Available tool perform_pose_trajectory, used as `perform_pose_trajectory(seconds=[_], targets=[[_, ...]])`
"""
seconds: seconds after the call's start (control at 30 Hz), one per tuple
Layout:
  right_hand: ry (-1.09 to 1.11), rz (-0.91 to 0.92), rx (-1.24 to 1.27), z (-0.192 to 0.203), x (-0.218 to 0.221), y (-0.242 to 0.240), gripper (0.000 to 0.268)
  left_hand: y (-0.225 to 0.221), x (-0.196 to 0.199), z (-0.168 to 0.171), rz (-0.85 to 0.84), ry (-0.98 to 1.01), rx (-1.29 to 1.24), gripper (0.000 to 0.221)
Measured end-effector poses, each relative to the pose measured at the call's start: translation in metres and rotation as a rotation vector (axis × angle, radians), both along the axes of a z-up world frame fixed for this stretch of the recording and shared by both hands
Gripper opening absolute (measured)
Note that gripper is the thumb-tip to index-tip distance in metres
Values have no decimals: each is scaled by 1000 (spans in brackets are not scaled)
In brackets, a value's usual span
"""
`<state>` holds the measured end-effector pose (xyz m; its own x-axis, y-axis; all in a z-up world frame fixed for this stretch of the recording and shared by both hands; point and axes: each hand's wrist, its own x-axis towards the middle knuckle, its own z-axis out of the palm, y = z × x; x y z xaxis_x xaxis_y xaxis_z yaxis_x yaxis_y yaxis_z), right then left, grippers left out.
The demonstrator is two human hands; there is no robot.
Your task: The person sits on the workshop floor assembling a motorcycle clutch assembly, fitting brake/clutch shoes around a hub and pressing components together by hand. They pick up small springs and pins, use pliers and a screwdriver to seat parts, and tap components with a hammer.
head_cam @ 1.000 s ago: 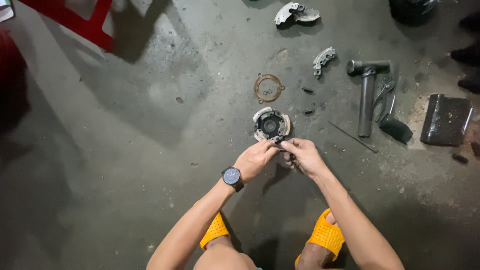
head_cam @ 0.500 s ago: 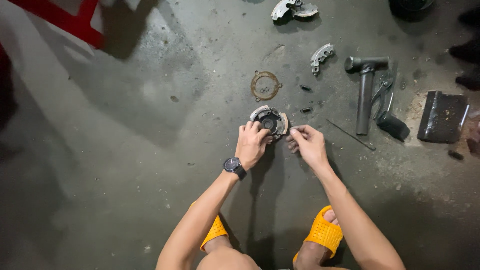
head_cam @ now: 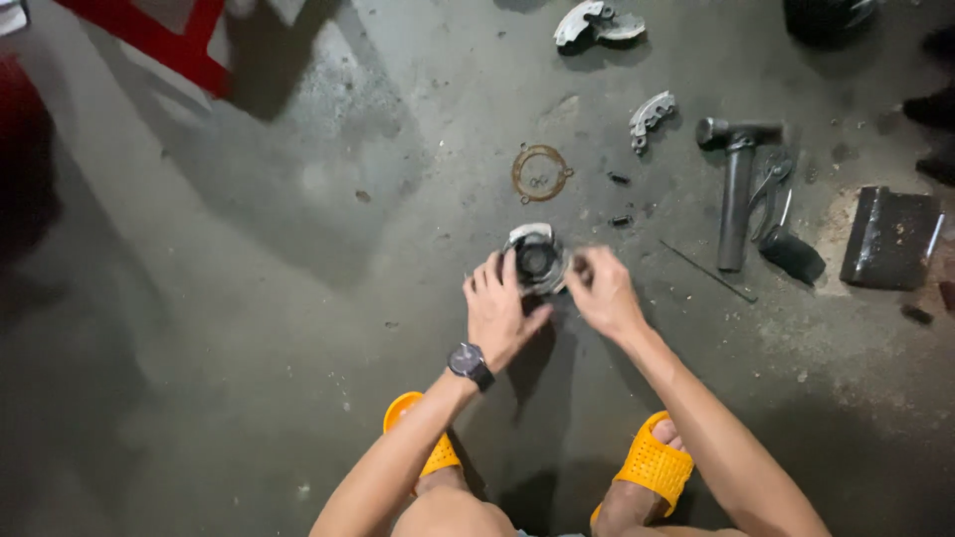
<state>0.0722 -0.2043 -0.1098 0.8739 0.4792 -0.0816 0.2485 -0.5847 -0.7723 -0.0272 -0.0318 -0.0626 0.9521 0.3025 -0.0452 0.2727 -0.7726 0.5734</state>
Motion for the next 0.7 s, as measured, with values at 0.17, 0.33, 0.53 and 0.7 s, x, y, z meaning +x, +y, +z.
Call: perform_pose_trajectory(seconds=[0.17,0.33,0.53,0.7], targets=[[64,17,-165,9,18,-19,21,1,18,-5,-85,164,73,103],[-322,14,-354,32,70,-19,33,38,57,-8,-523,107,280,108],[77,-17,-100,6,38,-24,18,28,26,-11,-373,-129,-124,65],[608,-106,130,-11,-1,-26,22,10,12,-19,-437,-268,-269,40]])
